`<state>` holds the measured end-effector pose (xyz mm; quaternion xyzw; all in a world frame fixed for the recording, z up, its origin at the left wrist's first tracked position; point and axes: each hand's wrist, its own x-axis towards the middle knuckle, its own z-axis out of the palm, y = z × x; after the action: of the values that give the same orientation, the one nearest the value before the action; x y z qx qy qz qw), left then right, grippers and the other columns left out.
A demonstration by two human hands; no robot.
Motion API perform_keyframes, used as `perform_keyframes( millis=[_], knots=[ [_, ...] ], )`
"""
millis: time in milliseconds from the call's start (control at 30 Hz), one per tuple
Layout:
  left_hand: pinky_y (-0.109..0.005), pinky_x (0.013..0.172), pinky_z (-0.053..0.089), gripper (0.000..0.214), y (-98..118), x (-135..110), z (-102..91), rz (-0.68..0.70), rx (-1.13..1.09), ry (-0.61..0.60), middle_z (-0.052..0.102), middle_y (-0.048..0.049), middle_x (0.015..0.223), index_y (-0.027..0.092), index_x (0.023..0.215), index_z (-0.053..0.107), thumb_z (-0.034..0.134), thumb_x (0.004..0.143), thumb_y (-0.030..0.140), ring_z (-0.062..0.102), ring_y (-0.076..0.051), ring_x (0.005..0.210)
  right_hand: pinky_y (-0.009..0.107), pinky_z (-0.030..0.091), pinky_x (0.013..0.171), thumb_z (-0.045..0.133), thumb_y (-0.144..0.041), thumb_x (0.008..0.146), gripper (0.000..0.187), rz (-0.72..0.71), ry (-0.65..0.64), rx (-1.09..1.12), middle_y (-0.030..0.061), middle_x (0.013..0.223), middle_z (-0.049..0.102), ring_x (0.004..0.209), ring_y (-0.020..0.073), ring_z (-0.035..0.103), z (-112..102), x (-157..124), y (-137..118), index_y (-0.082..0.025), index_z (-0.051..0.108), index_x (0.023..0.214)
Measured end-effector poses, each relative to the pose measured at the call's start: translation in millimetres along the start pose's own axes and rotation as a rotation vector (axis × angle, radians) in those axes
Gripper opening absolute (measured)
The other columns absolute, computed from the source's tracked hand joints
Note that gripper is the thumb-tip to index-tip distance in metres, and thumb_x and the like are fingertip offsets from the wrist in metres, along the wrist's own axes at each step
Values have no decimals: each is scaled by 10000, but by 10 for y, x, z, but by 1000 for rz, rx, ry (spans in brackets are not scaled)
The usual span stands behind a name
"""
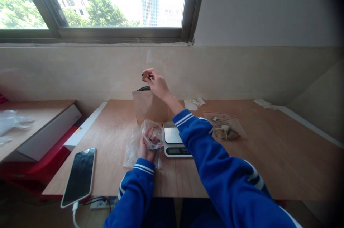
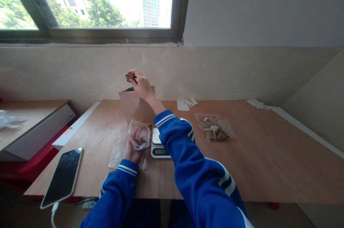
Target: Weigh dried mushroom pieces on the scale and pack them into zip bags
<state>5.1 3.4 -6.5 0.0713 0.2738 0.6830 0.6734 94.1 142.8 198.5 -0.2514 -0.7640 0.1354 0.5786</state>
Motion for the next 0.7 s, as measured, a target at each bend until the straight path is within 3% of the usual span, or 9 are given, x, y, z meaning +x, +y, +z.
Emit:
perform_keyframes(
  millis=[133, 267, 500, 700],
  knots=[
    [-251, 637, 532, 214, 5, -4, -10, -1, -3, 1, 619, -54, 1178, 201, 1015, 628, 473, 894, 286, 582, -93, 668, 272, 436, 843, 437, -70, 843, 199, 37, -132, -62, 71, 966, 604, 893, 149, 564, 208, -17, 237, -146, 516, 1010],
    [-274, 661, 544, 221, 13, -9, -14, -12, -10, -4, 627, -54, 1166, 199, 1019, 630, 464, 893, 274, 596, -108, 695, 277, 424, 827, 429, -104, 847, 188, 55, -192, -108, 63, 937, 624, 881, 164, 564, 276, -155, 268, -157, 534, 994],
    [-268, 619, 537, 245, 21, -23, 0, -15, -37, 14, 632, -70, 1145, 191, 1020, 628, 428, 907, 274, 592, -105, 659, 271, 422, 791, 480, -216, 848, 138, 42, -267, -112, 43, 915, 645, 868, 162, 569, 171, -147, 150, -167, 583, 926],
    [-261, 604, 537, 261, 27, -16, -25, -18, -61, -8, 647, -63, 1108, 178, 1008, 633, 407, 918, 271, 593, -108, 650, 377, 375, 877, 486, -204, 837, 140, 80, -295, -490, 86, 971, 621, 968, 228, 522, 38, -184, 44, -162, 614, 876]
  ],
)
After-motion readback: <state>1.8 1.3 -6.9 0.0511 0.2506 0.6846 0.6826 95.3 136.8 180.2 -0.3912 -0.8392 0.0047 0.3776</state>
